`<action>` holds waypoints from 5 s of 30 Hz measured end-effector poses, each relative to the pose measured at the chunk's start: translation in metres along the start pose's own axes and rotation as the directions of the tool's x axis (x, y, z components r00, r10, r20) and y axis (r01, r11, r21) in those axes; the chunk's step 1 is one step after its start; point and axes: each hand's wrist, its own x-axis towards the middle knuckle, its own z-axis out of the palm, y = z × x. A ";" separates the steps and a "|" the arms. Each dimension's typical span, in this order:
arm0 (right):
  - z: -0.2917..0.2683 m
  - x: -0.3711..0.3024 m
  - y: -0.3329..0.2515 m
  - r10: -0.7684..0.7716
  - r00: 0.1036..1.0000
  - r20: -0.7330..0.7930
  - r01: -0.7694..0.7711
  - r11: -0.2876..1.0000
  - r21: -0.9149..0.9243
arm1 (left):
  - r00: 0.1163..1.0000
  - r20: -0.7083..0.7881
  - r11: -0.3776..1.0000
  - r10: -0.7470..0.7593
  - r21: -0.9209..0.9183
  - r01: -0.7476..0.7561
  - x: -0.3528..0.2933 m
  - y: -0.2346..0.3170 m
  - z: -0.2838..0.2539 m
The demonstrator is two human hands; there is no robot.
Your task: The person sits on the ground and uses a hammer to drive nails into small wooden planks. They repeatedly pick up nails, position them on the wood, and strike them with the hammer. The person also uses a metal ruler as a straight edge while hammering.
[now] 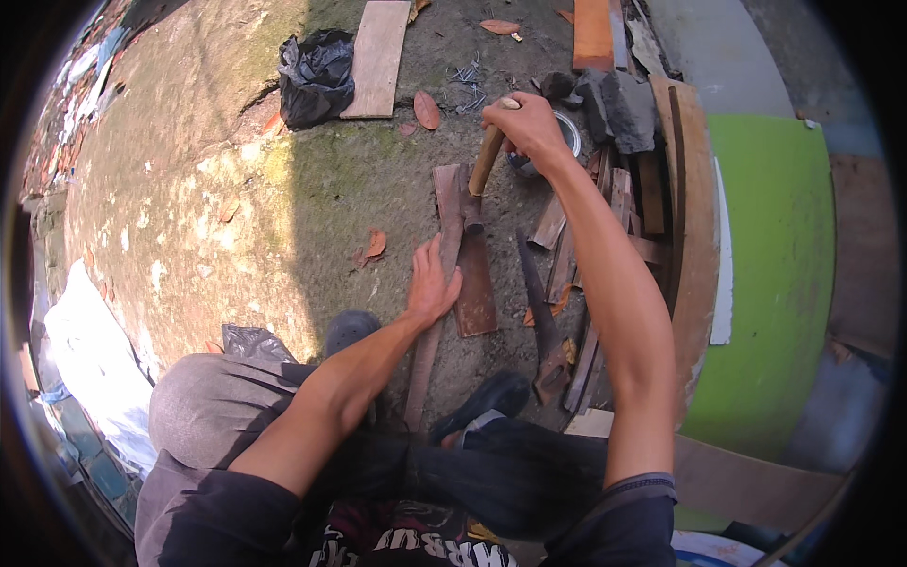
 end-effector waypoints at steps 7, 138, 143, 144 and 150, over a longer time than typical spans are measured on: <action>0.034 -0.022 0.044 -0.046 0.966 -0.255 0.193 0.787 0.587 | 0.999 -0.052 0.996 -0.009 0.087 0.013 0.001 0.007 0.006; 0.005 -0.231 0.179 0.327 0.727 -0.603 0.595 0.137 0.792 | 0.583 0.588 0.534 0.561 0.281 -0.797 0.147 0.161 -0.048; 0.050 -0.222 0.197 0.430 0.651 -0.626 0.631 0.151 0.761 | 0.582 0.732 0.507 0.354 0.373 -0.777 0.115 0.059 -0.039; 0.056 -0.222 0.198 0.457 0.634 -0.624 0.638 0.147 0.756 | 0.577 0.722 0.483 0.382 0.376 -0.791 0.115 0.048 -0.039; 0.054 -0.209 0.199 0.421 0.670 -0.612 0.533 0.301 0.791 | 0.658 0.437 0.427 0.614 0.518 -0.742 0.119 0.025 -0.043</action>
